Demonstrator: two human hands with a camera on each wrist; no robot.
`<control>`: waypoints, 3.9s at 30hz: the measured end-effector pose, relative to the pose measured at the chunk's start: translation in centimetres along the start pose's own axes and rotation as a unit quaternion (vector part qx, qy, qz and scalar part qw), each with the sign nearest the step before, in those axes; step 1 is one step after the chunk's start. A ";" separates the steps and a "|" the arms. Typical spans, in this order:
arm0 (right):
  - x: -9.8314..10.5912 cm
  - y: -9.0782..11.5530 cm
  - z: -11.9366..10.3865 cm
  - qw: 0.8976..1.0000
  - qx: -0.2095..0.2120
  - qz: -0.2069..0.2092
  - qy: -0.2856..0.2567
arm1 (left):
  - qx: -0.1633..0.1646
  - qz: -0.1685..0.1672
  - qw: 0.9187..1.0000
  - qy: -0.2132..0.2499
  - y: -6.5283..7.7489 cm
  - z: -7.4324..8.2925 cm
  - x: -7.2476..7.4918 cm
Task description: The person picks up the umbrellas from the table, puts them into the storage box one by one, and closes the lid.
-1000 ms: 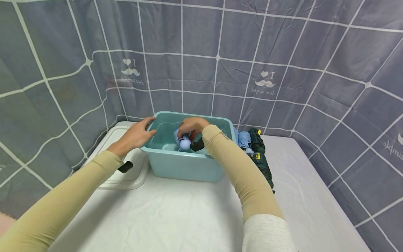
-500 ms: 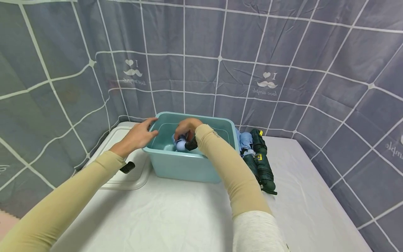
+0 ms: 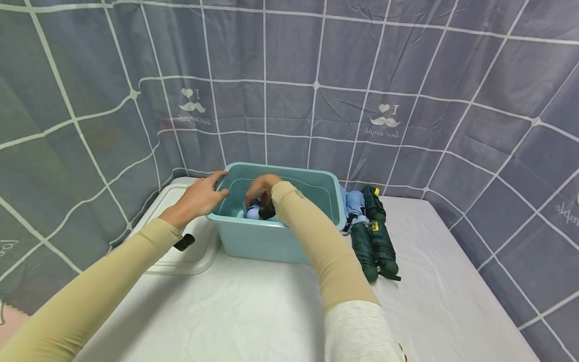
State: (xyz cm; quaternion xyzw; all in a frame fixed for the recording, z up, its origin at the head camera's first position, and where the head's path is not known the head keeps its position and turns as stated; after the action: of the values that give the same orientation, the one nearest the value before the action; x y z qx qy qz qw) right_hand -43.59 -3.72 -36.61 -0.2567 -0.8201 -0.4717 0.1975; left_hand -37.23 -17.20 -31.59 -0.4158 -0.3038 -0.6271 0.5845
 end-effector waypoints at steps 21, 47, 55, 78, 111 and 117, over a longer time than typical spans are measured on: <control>-1.2 -0.5 -2.0 0.993 0.021 -0.035 -0.107 | -0.002 0.000 1.000 -0.006 0.0 0.1 -0.1; 1.1 6.0 -1.4 0.994 0.100 0.030 0.009 | 0.003 -0.005 1.000 -0.005 0.1 0.0 0.1; 1.4 8.6 0.3 0.992 0.114 0.051 0.009 | -0.001 -0.022 1.000 0.005 0.0 0.2 -0.2; 5.2 17.8 7.7 0.974 0.149 0.161 -0.050 | -0.034 -0.069 0.997 0.003 -0.4 0.4 0.2; 5.2 22.2 21.8 0.945 0.138 0.252 -0.158 | -0.037 -0.061 0.997 -0.029 -0.3 0.8 -0.1; 4.6 21.6 24.8 0.929 0.156 0.240 -0.236 | -0.030 -0.060 0.997 -0.034 -0.2 0.9 -0.1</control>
State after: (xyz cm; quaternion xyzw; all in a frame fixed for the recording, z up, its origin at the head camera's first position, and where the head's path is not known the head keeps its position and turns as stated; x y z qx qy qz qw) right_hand -36.15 28.16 -31.32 -0.5158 -0.8202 -0.2018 0.1433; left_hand -37.30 -16.36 -31.24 -0.4356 -0.3287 -0.6553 0.5223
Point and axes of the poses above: each hand's wrist, its own y-axis away from the middle knuckle, its own x-axis out of the back of the hand, z = x × y, the point moved 8 cm from there along -y, towards the middle knuckle, and after that the axes turned 2 degrees about -x, right-handed, at the moved point
